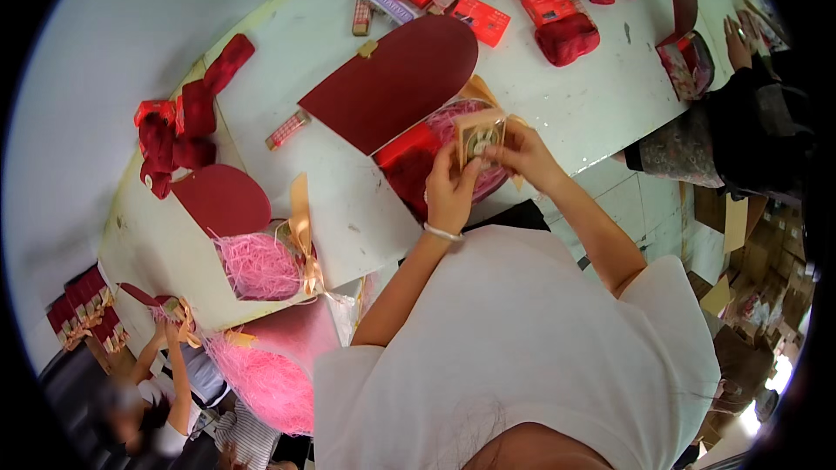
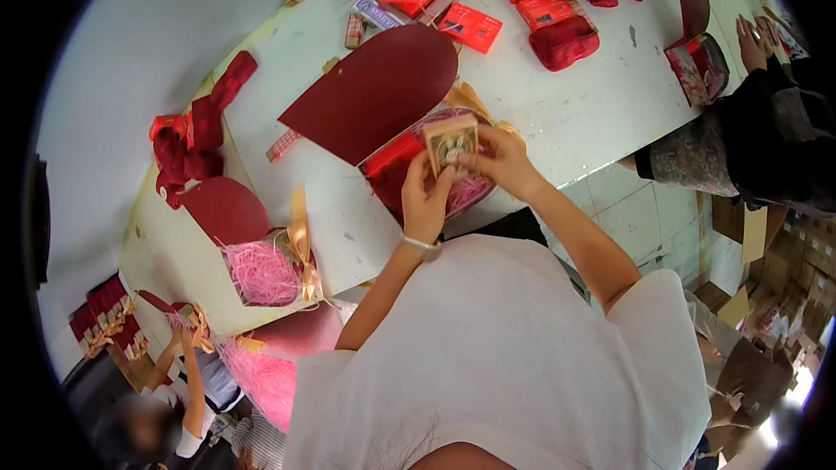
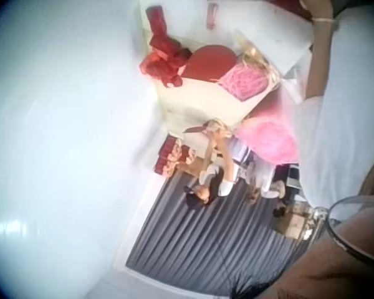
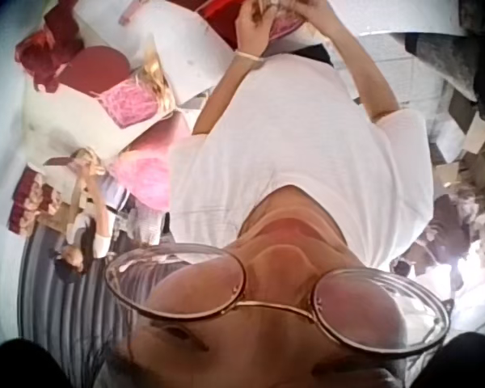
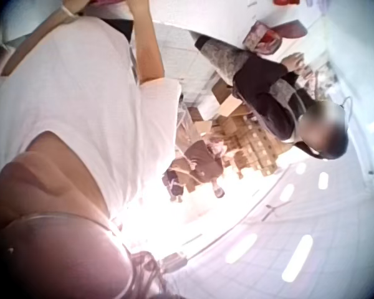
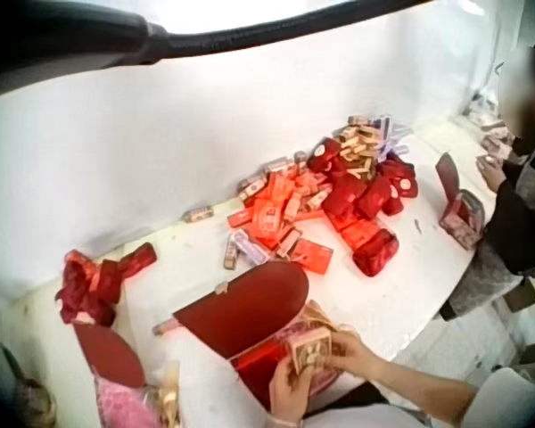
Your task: The person places pink shredded paper into red heart-shaped boxes, then adds small red and gold-wrapped items and closes the lids. The process is repeated for multiple boxes on a white table.
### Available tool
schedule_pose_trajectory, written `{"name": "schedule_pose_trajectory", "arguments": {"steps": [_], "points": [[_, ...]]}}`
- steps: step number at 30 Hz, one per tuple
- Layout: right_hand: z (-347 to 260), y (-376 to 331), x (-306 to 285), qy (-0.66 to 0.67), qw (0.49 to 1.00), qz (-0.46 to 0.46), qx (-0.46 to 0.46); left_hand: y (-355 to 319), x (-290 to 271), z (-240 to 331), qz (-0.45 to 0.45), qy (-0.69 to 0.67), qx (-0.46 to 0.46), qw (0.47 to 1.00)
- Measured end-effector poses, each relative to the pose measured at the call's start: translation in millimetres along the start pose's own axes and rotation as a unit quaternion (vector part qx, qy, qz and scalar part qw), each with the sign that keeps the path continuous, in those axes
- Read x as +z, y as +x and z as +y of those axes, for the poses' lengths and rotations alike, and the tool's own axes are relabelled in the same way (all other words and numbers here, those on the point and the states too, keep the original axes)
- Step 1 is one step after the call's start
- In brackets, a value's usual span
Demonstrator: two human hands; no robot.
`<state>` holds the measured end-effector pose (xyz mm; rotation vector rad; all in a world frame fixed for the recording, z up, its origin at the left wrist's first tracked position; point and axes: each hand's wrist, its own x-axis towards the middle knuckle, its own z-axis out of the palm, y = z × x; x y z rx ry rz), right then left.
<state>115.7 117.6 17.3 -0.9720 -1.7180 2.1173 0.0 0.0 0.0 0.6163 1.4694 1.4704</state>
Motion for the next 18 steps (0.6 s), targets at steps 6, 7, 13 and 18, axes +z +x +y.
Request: {"name": "schedule_pose_trajectory", "arguments": {"steps": [6,7,13,18], "points": [[61,45,-3,-0.104,0.994,0.004,-0.024,3,-65,-5,0.237,0.377,0.208,0.871],[72,51,-3,-0.118,0.993,-0.001,-0.027,3,-76,-17,0.279,0.361,0.202,0.867],[81,69,6,-0.186,0.982,0.018,-0.005,2,-108,-26,0.25,0.225,0.021,0.941],[89,73,12,-0.235,0.971,0.039,-0.001,3,-111,-27,0.227,0.419,0.18,0.86]]}}
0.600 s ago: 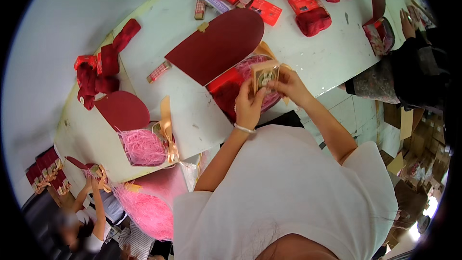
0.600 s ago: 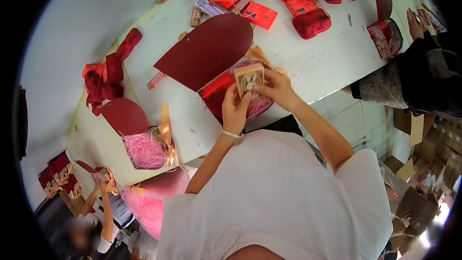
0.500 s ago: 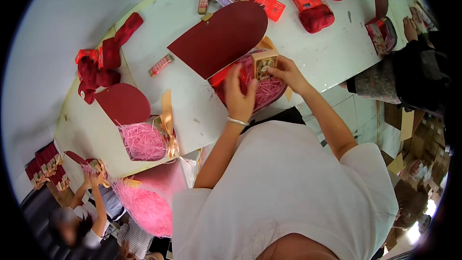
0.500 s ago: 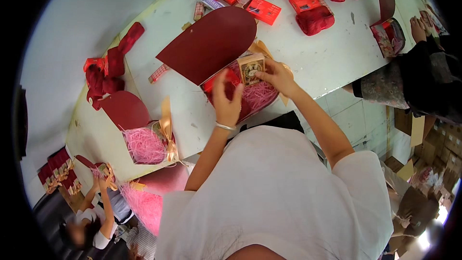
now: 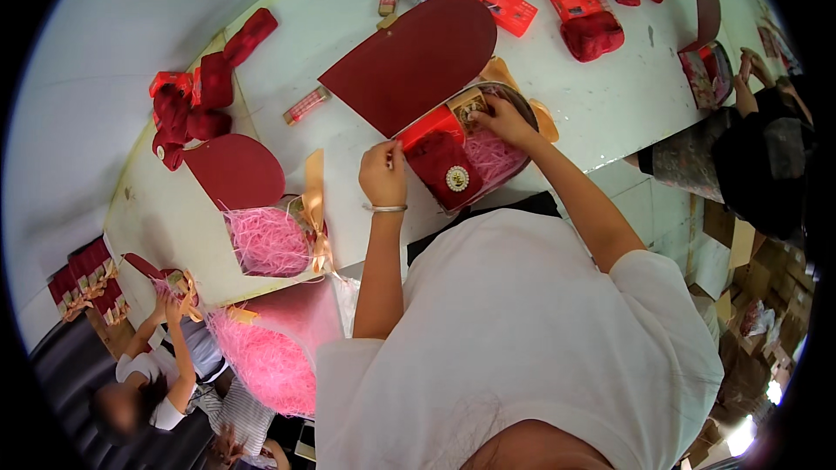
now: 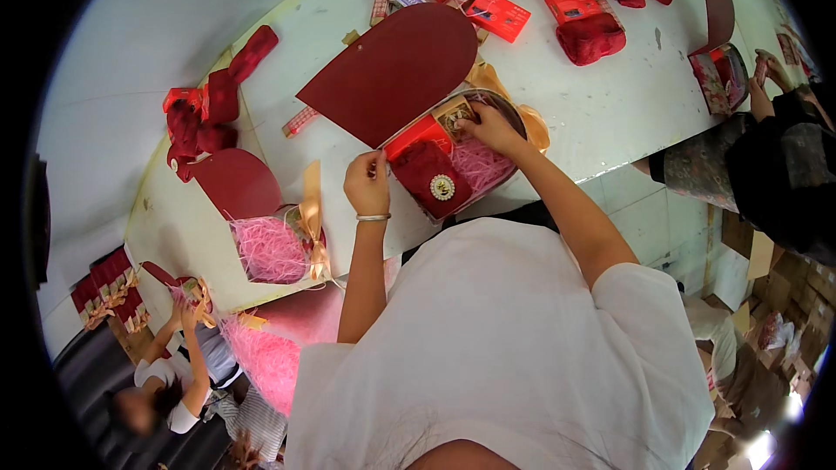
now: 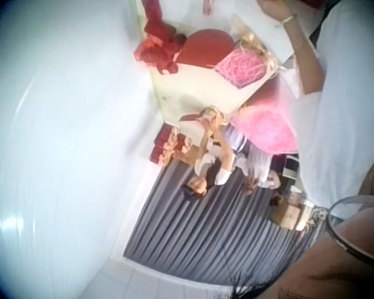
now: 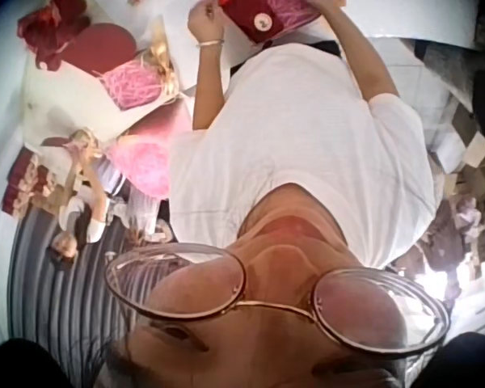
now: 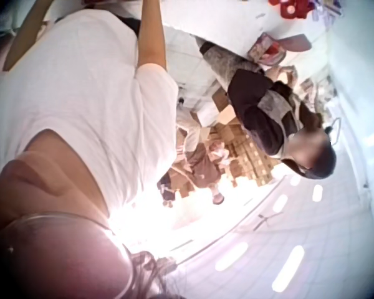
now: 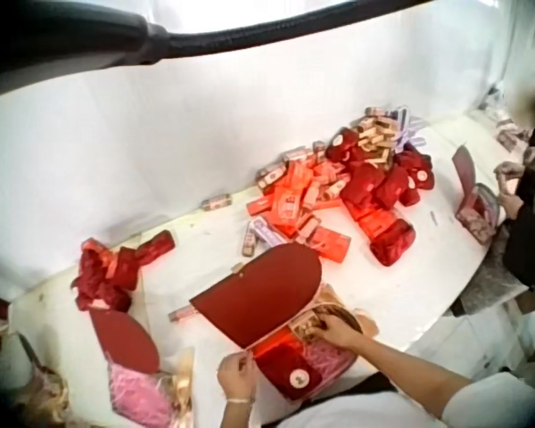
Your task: The person places pink shredded paper into red heart-shaped boxes, then adds small red and gold-wrapped items and closes the lids. The process is repeated for multiple boxes on a white table.
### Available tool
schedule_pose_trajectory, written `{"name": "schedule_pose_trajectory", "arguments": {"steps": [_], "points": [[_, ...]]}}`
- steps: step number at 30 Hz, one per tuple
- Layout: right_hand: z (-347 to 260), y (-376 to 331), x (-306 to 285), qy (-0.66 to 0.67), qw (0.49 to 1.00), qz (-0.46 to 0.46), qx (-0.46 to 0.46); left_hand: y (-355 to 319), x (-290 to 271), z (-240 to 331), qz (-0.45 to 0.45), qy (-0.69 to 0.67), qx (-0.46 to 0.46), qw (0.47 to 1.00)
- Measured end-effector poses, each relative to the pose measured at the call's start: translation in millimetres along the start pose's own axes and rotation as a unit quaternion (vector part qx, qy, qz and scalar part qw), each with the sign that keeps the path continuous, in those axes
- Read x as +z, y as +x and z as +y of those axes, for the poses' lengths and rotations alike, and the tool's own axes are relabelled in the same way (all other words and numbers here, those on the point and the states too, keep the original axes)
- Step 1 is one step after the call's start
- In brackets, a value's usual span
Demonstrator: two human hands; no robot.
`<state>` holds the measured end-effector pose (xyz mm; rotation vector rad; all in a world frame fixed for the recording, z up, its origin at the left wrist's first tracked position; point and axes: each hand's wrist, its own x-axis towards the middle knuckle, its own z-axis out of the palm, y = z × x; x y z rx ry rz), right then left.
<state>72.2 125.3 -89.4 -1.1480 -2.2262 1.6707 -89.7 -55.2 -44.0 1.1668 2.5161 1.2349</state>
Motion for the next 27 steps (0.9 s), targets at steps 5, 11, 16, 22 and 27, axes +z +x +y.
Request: {"name": "schedule_pose_trajectory", "arguments": {"steps": [5,11,16,22,27], "points": [[18,0,10,0.048,0.999,0.007,-0.012,11,2,19,-0.043,0.072,0.137,0.987],[-28,-39,-9,-0.084,0.96,0.237,-0.124,15,-1,21,0.134,-0.108,-0.111,0.979],[-5,-117,-40,-0.17,0.907,0.385,-0.02,3,31,-5,-0.101,-0.303,-0.228,0.92],[53,-161,-32,0.34,0.847,0.375,0.162,20,132,71,-0.268,-0.316,-0.187,0.89],[155,-181,-102,0.284,0.84,0.444,0.132,18,225,160,-0.39,-0.381,-0.142,0.826]]}}
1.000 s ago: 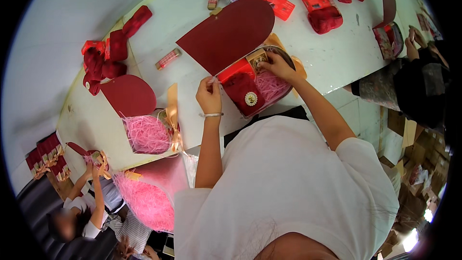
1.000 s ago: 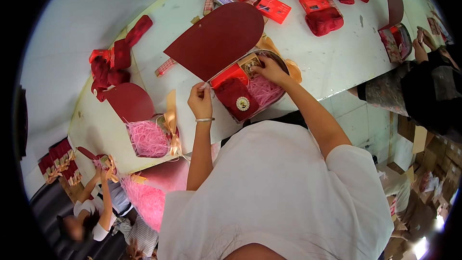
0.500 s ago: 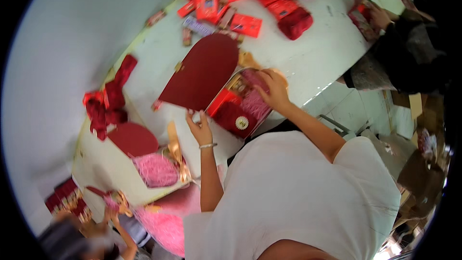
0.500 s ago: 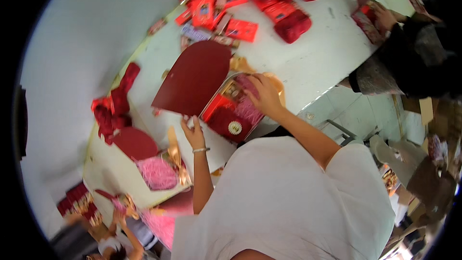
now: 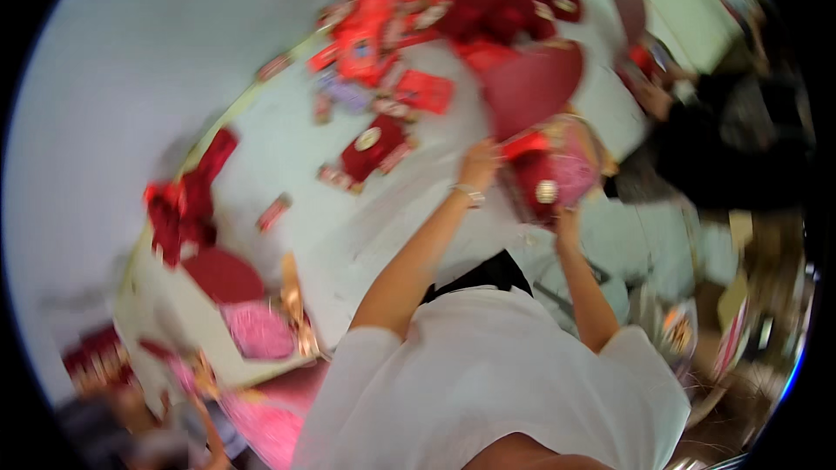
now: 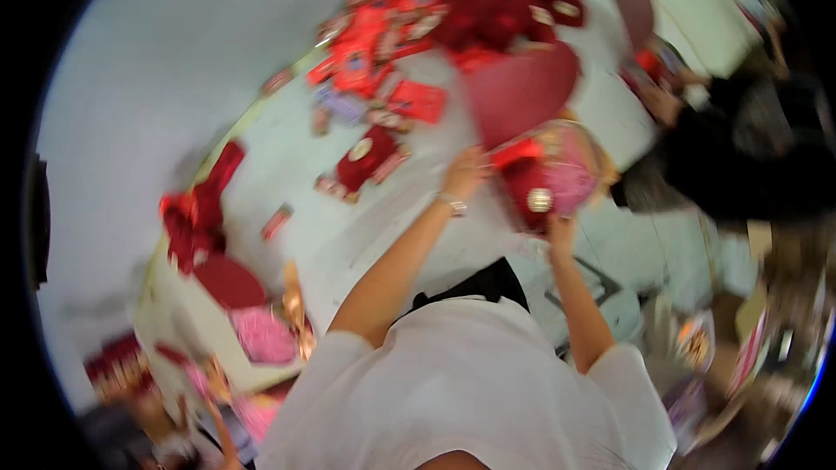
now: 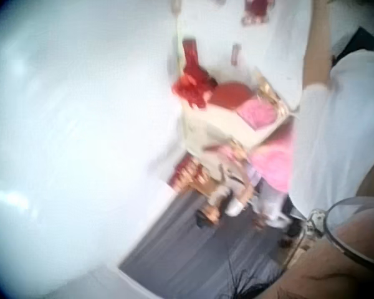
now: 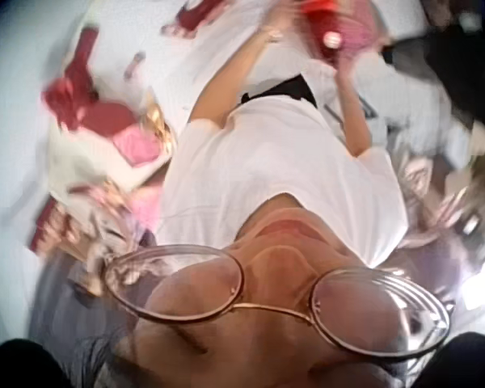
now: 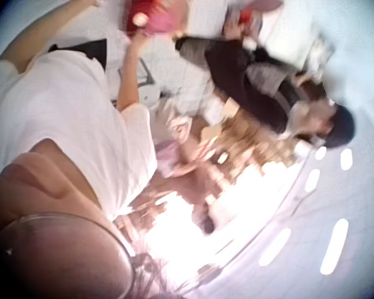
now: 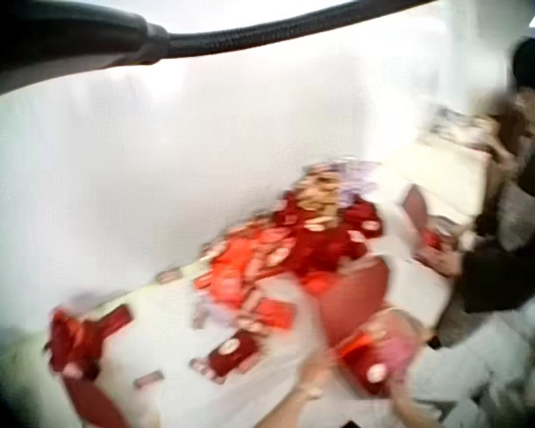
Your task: The person places pink shredded paper into red heart-shaped boxes, then adds small red and gold-wrapped items and closes the lids. The process is repeated for multiple boxes on a white table.
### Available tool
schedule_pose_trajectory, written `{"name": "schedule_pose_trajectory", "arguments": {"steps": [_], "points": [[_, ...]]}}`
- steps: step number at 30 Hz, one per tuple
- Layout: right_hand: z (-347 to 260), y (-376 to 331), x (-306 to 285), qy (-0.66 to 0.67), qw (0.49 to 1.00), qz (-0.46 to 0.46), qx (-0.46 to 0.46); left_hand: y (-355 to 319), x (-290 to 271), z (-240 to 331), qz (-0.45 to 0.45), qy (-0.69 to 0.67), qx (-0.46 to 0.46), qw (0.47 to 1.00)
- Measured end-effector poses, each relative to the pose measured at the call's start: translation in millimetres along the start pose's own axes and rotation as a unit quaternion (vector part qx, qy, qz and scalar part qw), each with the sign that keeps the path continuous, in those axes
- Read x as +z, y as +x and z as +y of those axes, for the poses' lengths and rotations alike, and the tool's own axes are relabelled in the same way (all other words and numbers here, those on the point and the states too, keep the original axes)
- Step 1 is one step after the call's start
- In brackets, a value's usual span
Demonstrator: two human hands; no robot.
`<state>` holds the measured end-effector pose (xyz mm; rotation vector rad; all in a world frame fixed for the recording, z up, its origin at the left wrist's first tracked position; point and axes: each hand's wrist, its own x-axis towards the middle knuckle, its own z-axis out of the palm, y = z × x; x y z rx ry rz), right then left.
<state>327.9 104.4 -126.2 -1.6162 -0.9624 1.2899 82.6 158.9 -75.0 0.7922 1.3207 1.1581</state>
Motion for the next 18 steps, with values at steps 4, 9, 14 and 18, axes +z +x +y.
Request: {"name": "schedule_pose_trajectory", "arguments": {"steps": [4,9,14,18], "points": [[-21,126,-90,0.047,0.996,0.077,-0.022,-25,28,80,-0.055,-0.021,0.101,0.993],[-63,189,-87,0.003,0.998,0.067,0.018,-137,-113,92,0.299,0.19,0.319,0.879],[-51,114,-14,-0.074,0.996,0.037,0.021,-338,-284,21,0.723,0.456,0.105,0.508],[-26,-70,191,-0.112,0.898,-0.422,0.049,-429,-339,-42,0.723,0.42,-0.106,0.539]]}}
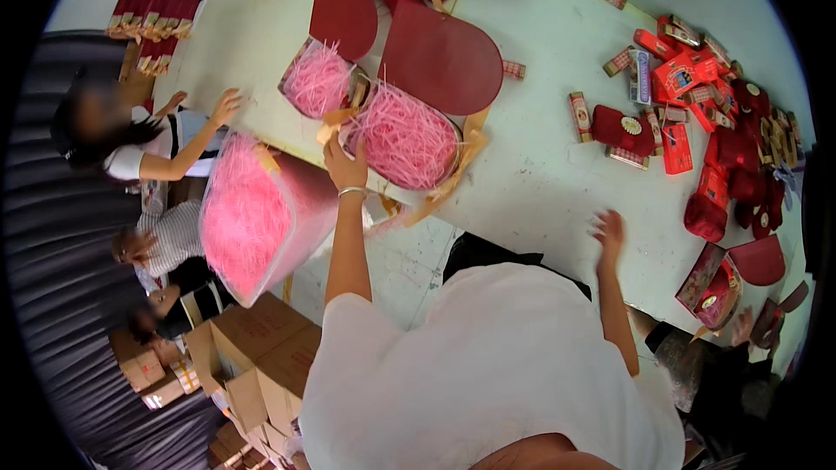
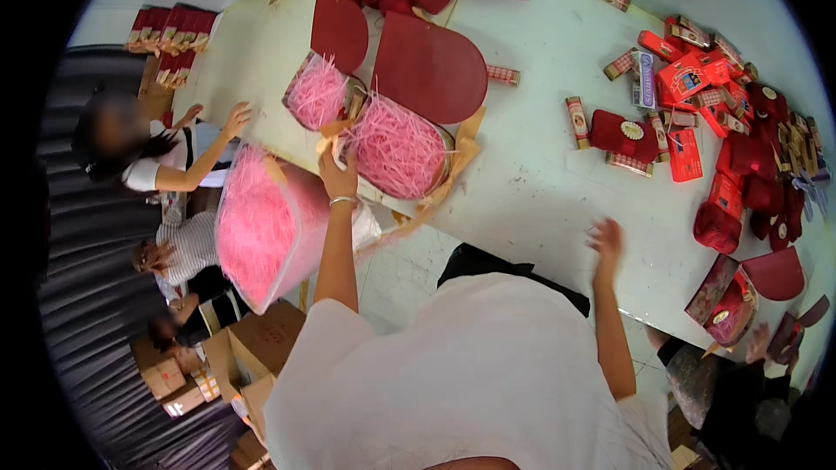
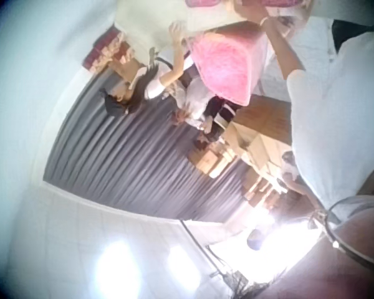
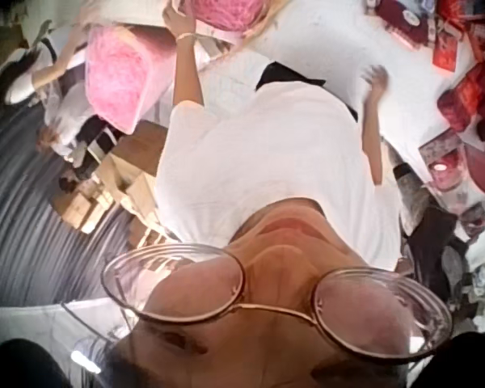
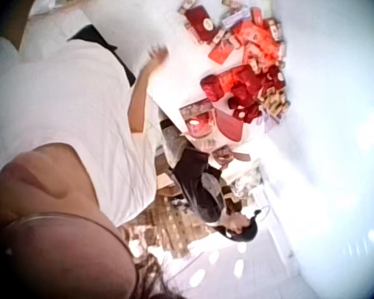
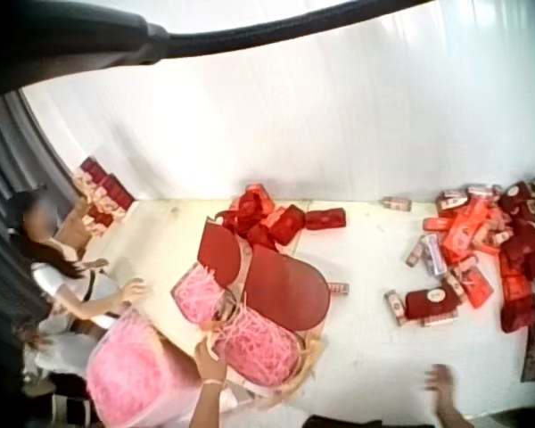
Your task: The person places pink shredded paper into red heart-shaped boxes, then adds small red and gold-wrapped items and closes the lids. The process is repeated for multiple boxes on a white table.
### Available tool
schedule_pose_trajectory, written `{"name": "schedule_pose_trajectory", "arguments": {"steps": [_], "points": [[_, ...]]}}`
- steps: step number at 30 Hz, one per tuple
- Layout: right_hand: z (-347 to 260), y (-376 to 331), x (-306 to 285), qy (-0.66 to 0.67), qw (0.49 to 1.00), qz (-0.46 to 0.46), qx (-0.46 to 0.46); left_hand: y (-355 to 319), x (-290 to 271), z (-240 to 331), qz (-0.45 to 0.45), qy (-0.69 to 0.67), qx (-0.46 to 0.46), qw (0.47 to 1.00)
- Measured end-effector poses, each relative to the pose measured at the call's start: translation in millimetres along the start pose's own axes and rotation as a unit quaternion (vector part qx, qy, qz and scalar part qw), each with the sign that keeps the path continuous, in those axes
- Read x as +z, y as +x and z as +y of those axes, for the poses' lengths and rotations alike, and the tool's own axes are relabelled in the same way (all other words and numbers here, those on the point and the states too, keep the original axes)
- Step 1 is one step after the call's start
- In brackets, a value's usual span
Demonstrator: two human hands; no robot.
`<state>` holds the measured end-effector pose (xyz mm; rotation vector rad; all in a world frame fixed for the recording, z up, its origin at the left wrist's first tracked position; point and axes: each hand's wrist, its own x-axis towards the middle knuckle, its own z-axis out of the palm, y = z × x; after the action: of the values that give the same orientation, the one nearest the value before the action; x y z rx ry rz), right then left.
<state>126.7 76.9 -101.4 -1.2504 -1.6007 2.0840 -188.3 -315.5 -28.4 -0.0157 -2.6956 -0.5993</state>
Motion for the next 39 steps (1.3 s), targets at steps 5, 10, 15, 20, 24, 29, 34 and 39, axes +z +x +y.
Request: {"name": "schedule_pose_trajectory", "arguments": {"steps": [5,10,15,20,24,29,34,39], "points": [[-51,40,220,-0.125,0.965,-0.196,-0.12,-3,49,-46,-0.126,-0.135,-0.079,0.98],[-49,77,243,-0.144,0.955,-0.18,-0.188,-68,48,30,-0.118,-0.161,0.023,0.98],[-59,76,87,-0.222,0.965,-0.093,-0.101,-129,31,112,-0.408,-0.305,-0.037,0.86],[-66,69,-56,-0.132,0.99,-0.001,-0.041,-103,66,166,-0.557,-0.379,0.083,0.735],[-52,61,-105,-0.207,0.971,0.113,-0.047,47,137,210,-0.37,-0.322,0.089,0.867],[-61,55,-75,-0.288,0.938,0.171,-0.086,272,239,181,-0.038,-0.188,0.175,0.966],[-56,53,-76,-0.275,0.932,0.22,-0.091,350,285,187,-0.298,0.102,0.097,0.944],[-58,50,-68,-0.31,0.919,0.227,-0.086,312,299,187,-0.337,0.191,0.107,0.916]]}}
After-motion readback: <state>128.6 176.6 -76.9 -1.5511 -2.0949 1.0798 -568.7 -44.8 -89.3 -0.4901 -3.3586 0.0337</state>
